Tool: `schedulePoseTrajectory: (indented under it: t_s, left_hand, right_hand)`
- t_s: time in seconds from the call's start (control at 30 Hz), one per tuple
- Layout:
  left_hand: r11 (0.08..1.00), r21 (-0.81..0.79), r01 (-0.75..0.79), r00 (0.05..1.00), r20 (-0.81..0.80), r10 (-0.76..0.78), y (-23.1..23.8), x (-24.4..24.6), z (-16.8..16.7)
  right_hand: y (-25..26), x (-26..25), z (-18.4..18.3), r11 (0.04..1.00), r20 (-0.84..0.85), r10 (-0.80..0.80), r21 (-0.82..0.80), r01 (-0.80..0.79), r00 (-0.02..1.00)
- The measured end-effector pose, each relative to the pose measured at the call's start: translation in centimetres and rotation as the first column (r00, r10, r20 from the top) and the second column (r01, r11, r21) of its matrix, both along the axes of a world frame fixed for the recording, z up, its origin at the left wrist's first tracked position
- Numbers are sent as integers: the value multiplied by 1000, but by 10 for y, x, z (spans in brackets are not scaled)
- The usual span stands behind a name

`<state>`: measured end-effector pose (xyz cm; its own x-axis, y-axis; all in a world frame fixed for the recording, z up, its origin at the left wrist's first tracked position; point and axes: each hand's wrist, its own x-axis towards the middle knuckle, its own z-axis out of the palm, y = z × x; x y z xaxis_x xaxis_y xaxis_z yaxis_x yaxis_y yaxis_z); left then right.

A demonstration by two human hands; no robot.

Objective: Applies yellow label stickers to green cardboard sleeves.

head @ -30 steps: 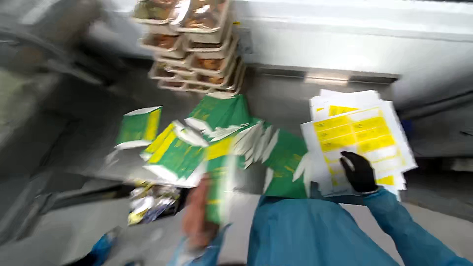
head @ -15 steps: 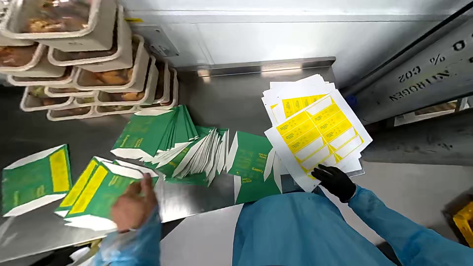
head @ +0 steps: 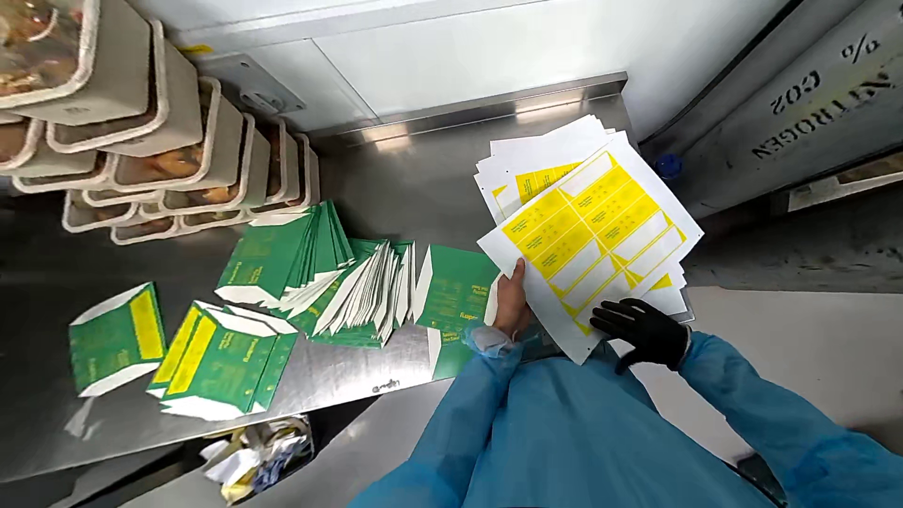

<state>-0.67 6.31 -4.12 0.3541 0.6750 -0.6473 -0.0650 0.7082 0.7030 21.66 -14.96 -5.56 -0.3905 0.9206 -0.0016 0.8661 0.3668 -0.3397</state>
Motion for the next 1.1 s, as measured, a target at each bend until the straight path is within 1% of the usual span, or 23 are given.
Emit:
schedulePoseTrajectory:
  t_s: [0.03, 0.07, 0.1, 0.13, 0.17, 0.2, 0.23, 0.27, 0.33, 0.4, 0.43, 0.53, 0.6, 0.7, 0.77, 0.83, 0.93, 1.0, 1.03, 1.1]
  left_hand:
    - [999, 44, -2, 1000, -2, 2, -4, 3, 4]
    - [996, 89, 5, 1000, -7, -4, -8, 5, 8]
    - [991, 136, 9, 1000, -22, -6, -14, 7, 12]
    - [984, 179, 12, 999, -37, -6, -20, 10, 16]
    - [976, 216, 14, 999, -49, -4, -26, 12, 20]
    - [969, 247, 14, 998, -61, 1, -30, 15, 27]
    - [963, 268, 15, 998, -64, 3, -34, 18, 33]
    - [961, 275, 14, 999, -53, 1, -38, 20, 39]
    - [958, 284, 30, 1000, -1, -30, -45, 21, 50]
    - [955, 292, 62, 996, 47, -78, -49, 20, 55]
    - [958, 282, 46, 995, 70, -68, -50, 23, 56]
    - [972, 235, -7, 992, 124, -23, -50, 35, 58]
    - [965, 261, -1, 991, 131, -35, -53, 37, 58]
    - [939, 342, 45, 994, 77, -76, -56, 39, 58]
    - [906, 412, 96, 994, 8, -109, -54, 40, 60]
    - [876, 467, 115, 992, -13, -124, -53, 39, 60]
    - [865, 490, 111, 993, -18, -117, -54, 35, 61]
    - [856, 503, 123, 992, -34, -122, -53, 32, 60]
    - [853, 505, 131, 991, -43, -127, -52, 31, 60]
    - [854, 501, 144, 990, -61, -131, -52, 28, 61]
  right_hand:
    - [4, 3, 10, 1000, -18, -11, -27, 11, 1000]
    - [10, 1, 21, 998, -56, -55, -5, 55, 997]
    - [18, -6, 32, 989, -112, -132, 46, 138, 985]
    - [29, -18, 43, 959, -181, -242, 103, 264, 953]
    - [43, -34, 54, 903, -271, -369, 125, 412, 889]
    - [59, -49, 63, 826, -365, -482, 114, 552, 796]
    - [73, -62, 69, 749, -447, -560, 86, 657, 697]
    - [84, -72, 71, 688, -503, -607, 54, 723, 615]
    - [96, -83, 70, 607, -567, -643, 33, 794, 515]
    - [98, -88, 69, 555, -609, -644, 46, 830, 464]
    - [96, -89, 69, 538, -619, -646, 46, 841, 447]
    - [88, -87, 71, 523, -643, -649, 11, 852, 407]
    - [84, -84, 72, 515, -662, -646, -10, 857, 380]
    - [81, -81, 76, 513, -696, -640, -72, 855, 325]
    - [80, -79, 78, 509, -719, -639, -130, 851, 272]
    - [79, -77, 78, 520, -743, -628, -180, 835, 231]
    - [78, -75, 79, 524, -764, -625, -254, 813, 164]
    - [80, -73, 82, 516, -743, -660, -340, 786, 112]
    - [80, -71, 84, 508, -722, -686, -383, 772, 93]
    - [80, -69, 85, 490, -693, -717, -418, 765, 81]
